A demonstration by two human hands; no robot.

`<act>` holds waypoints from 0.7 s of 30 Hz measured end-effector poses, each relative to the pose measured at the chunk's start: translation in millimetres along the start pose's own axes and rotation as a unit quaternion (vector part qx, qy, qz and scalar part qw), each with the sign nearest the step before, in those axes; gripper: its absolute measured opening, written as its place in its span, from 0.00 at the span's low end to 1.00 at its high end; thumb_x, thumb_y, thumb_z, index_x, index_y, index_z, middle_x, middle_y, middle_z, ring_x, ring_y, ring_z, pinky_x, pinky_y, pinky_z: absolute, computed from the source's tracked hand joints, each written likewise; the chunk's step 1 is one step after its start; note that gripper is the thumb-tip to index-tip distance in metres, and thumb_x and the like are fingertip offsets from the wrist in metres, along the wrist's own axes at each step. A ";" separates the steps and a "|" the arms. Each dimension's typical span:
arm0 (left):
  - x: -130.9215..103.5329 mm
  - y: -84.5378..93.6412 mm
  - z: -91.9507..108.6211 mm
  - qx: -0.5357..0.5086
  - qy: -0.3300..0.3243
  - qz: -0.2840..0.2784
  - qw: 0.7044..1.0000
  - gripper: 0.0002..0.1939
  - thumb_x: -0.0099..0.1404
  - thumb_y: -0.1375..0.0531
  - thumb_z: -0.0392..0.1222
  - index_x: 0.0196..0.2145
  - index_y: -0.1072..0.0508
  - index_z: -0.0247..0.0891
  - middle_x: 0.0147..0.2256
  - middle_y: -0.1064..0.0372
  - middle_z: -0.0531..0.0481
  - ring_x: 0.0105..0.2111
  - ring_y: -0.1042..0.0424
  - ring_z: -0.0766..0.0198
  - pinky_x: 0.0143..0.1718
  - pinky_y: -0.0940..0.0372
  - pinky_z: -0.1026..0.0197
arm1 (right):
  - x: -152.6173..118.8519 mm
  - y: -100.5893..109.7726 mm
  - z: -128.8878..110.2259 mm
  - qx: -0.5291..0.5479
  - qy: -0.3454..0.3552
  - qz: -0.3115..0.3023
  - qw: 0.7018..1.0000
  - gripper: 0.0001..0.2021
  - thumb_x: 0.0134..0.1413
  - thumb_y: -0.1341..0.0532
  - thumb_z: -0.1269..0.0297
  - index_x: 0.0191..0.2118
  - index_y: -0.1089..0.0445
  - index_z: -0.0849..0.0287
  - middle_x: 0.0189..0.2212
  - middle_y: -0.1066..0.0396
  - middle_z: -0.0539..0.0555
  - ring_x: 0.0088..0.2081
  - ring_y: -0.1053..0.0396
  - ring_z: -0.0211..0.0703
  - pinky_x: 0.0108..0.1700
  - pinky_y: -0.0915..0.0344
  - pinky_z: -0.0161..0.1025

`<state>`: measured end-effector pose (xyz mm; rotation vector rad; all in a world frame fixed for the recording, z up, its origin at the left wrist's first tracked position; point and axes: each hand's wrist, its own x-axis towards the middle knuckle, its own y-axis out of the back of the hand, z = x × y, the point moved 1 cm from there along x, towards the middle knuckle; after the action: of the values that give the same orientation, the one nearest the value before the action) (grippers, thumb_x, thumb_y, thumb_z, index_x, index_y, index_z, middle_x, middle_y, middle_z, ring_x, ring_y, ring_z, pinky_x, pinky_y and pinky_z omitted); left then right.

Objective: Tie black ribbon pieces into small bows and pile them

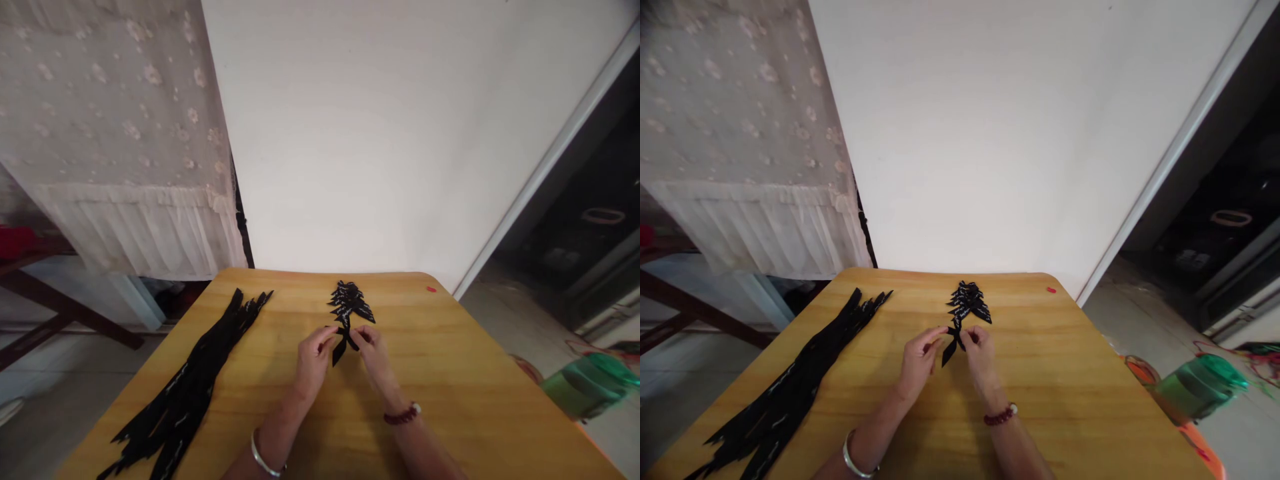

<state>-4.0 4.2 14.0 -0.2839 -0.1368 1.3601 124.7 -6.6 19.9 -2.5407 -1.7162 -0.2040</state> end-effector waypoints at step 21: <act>8.5 6.6 2.4 -0.130 0.071 0.044 0.988 0.15 0.43 0.37 0.42 0.30 0.28 0.32 0.18 0.34 0.55 0.06 0.56 0.83 0.07 0.66 0.72 | -9.1 -2.1 -4.9 -0.061 0.065 -0.022 0.996 0.15 0.49 0.49 0.53 0.27 0.34 0.60 0.19 0.39 0.48 0.19 0.44 0.34 0.21 0.47 0.31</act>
<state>-9.1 14.0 13.9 -0.6106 -0.1853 1.4046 119.1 -14.8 23.4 -2.5089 -1.7632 -0.4796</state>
